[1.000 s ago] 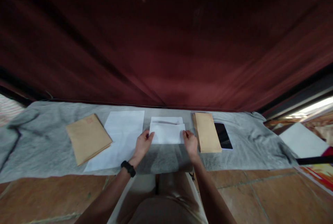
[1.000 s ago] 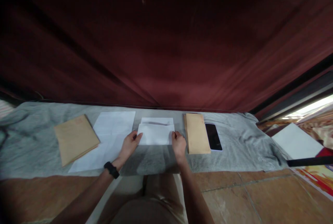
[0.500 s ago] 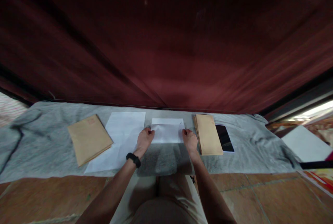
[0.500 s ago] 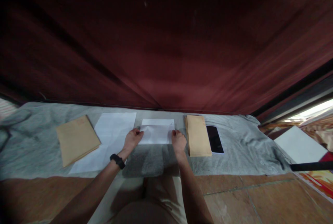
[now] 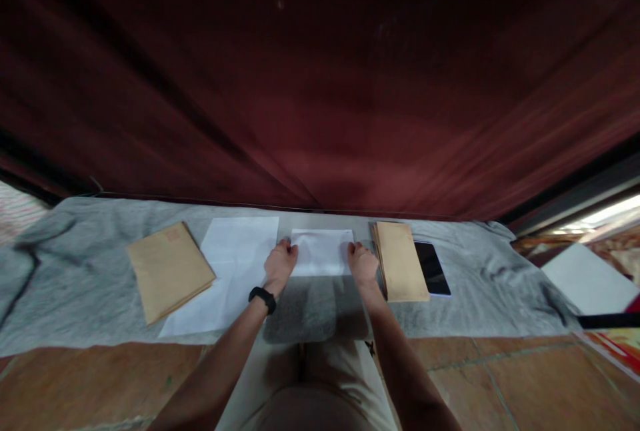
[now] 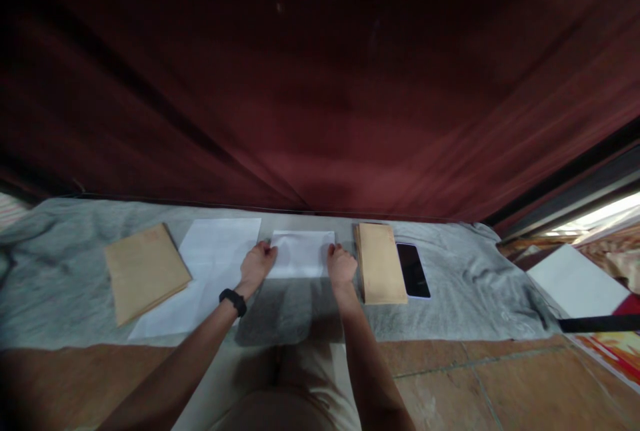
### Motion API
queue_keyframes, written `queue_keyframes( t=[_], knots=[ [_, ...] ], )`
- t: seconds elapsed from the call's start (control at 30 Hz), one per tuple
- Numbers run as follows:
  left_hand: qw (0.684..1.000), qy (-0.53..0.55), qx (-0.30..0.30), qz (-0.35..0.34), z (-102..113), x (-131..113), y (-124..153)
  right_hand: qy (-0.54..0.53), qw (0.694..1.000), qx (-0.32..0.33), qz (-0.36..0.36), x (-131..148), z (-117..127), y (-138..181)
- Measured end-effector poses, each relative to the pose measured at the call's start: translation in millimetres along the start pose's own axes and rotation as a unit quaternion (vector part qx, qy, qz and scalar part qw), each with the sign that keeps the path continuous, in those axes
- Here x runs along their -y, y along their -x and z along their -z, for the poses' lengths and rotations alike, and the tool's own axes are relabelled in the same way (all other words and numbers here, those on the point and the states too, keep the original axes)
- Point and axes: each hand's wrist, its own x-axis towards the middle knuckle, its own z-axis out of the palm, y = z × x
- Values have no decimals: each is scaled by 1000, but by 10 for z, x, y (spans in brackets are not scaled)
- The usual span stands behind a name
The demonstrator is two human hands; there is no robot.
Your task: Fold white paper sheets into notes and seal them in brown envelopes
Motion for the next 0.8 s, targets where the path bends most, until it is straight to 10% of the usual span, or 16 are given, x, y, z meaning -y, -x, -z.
queue_keyframes(
  t=[0.8],
  knots=[
    [997,-58,-32,-28,-17,-103,67,-43,995,-57,71,114,59,109]
  ],
)
